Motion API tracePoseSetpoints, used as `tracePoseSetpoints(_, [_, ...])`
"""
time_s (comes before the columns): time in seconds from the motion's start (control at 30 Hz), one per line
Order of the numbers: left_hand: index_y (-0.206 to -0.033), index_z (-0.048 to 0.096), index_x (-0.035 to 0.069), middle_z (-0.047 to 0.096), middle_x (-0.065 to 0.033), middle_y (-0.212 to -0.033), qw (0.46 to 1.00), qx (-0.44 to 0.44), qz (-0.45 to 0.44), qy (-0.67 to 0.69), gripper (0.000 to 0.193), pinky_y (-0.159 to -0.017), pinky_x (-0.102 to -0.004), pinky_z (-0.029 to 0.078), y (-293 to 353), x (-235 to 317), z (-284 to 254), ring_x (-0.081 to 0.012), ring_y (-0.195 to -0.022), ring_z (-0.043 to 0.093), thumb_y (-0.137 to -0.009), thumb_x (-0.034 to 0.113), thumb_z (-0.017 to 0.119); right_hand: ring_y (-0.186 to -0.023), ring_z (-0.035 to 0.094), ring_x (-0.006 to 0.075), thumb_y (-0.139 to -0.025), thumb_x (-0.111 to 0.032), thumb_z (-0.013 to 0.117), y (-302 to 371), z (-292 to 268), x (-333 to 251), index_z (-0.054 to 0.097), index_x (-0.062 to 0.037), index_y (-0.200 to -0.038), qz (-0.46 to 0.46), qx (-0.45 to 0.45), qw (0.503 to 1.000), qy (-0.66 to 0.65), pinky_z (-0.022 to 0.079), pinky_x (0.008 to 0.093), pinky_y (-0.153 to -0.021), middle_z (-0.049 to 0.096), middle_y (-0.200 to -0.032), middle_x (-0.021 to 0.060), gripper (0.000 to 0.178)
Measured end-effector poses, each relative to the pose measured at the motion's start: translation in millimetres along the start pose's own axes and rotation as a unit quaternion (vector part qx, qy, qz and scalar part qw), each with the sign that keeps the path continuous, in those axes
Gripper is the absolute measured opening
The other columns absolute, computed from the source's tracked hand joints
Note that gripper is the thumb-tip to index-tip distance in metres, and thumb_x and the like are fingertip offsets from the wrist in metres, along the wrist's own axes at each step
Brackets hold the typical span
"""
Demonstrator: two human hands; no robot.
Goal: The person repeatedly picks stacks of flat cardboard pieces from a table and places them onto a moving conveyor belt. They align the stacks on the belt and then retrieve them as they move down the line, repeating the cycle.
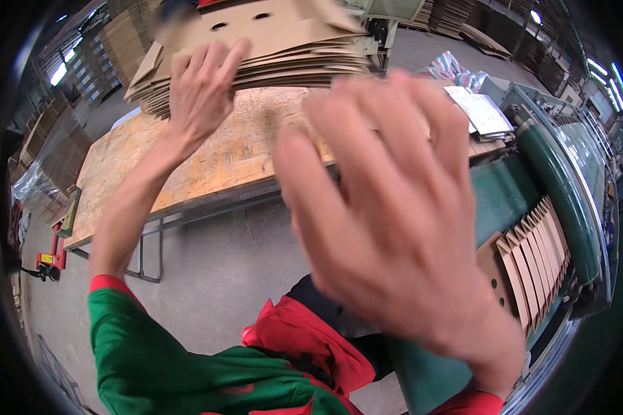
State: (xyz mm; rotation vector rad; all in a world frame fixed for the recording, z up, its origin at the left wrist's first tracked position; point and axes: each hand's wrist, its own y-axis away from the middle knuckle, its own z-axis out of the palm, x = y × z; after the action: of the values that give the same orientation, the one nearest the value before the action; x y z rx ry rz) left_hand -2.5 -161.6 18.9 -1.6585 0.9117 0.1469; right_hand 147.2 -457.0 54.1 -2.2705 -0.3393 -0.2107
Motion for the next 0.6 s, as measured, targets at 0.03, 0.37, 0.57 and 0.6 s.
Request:
tracePoseSetpoints(0.03, [-0.142,0.058,0.018,0.064,-0.0060,-0.106,0.999,-0.023,-0.013,-0.027,0.069,-0.085,-0.0379,0.043,21.9,-8.8,30.1,-0.0214,-0.101,0.061,-0.078,-0.006,0.067,-0.115,0.064,0.0345,-0.074,-0.010,0.082,7.0,2.1,-7.2,0.068,-0.0021,-0.105,0.013,-0.016,0.999,-0.039,0.043,0.0534,-0.107,0.068,-0.117,0.0127,0.035])
tracePoseSetpoints(0.37, [-0.156,0.050,0.018,0.062,-0.0134,-0.139,0.981,-0.167,-0.100,-0.008,0.074,-0.106,-0.0497,0.045,214.2,28.3,170.0,-0.0331,-0.131,0.056,-0.084,0.009,0.066,-0.097,0.063,0.0331,-0.079,-0.007,0.078,175.5,11.5,6.0,0.064,-0.0062,-0.093,0.347,-0.225,0.900,-0.138,0.048,0.0487,-0.100,0.064,-0.093,0.0113,0.019])
tracePoseSetpoints(0.57, [-0.167,0.034,0.035,0.063,-0.0103,-0.139,0.962,-0.249,-0.097,-0.061,0.099,-0.091,-0.0501,0.052,203.6,6.5,198.1,-0.0308,-0.120,0.062,-0.082,0.037,0.085,-0.136,0.048,0.0386,-0.078,-0.024,0.088,344.8,-19.1,-28.4,0.056,-0.0083,-0.140,0.545,-0.176,0.796,0.195,0.039,0.0536,-0.112,0.052,-0.146,0.0168,0.072])
tracePoseSetpoints(0.6, [-0.169,0.029,0.036,0.062,-0.0083,-0.140,0.949,-0.276,-0.075,-0.132,0.105,-0.088,-0.0489,0.052,202.7,4.4,200.7,-0.0289,-0.118,0.063,-0.081,0.027,0.085,-0.144,0.042,0.0392,-0.077,-0.027,0.090,365.3,-24.1,-31.5,0.052,-0.0095,-0.148,0.544,-0.202,0.769,0.267,0.037,0.0528,-0.114,0.046,-0.156,0.0168,0.082])
